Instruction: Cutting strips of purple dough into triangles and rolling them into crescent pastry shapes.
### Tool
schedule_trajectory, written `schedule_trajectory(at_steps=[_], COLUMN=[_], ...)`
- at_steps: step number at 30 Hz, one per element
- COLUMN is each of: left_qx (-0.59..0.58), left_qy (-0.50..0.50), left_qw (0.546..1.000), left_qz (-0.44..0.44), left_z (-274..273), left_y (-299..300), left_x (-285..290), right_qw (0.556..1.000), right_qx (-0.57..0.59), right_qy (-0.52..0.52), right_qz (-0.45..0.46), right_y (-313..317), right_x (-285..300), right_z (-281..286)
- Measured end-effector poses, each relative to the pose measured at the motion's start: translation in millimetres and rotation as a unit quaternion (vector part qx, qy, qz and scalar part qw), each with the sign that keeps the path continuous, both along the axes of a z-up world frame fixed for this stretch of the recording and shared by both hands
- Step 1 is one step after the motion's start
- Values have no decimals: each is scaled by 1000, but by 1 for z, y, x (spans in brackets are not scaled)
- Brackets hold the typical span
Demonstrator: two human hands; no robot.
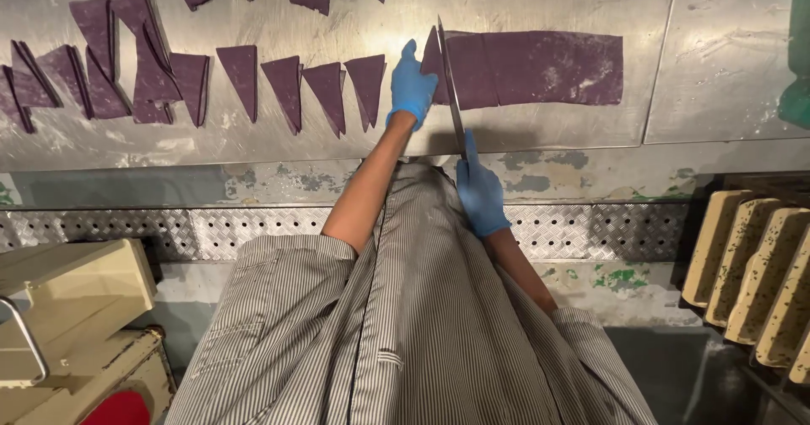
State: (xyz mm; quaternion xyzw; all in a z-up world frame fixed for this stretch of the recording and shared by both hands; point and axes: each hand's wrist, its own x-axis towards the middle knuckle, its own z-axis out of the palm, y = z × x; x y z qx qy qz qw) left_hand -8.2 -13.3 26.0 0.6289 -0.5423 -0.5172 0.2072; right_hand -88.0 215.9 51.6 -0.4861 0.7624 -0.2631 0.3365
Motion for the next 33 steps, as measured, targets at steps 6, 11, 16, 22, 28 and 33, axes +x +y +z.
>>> schedule_trajectory(at_steps=[6,11,16,22,28,33], left_qx=[56,-90,-24,38,-20,-302], left_qy=[-100,-9,177,245,196,-174], left_qw=[990,992,984,967,952,872], left_qz=[-82,-89,20,-64,-234,-343], left_z=[-37,21,-19,14,0,84], left_y=[-16,14,3,-87,-193,-143], left_x=[6,29,70,55,-13,-12], right_qw=[1000,999,999,991,961,944], right_qx=[-16,-40,-51,-83,-104,-33], right_qy=[-1,29,15,-57,-68,-68], right_qz=[18,6,-3,-87,-248,-320], right_y=[-9,-23,-54,-70,-61,-59], right_x=[-3,-6,-7,3,10,25], right_z=[9,6,25,44,48,48])
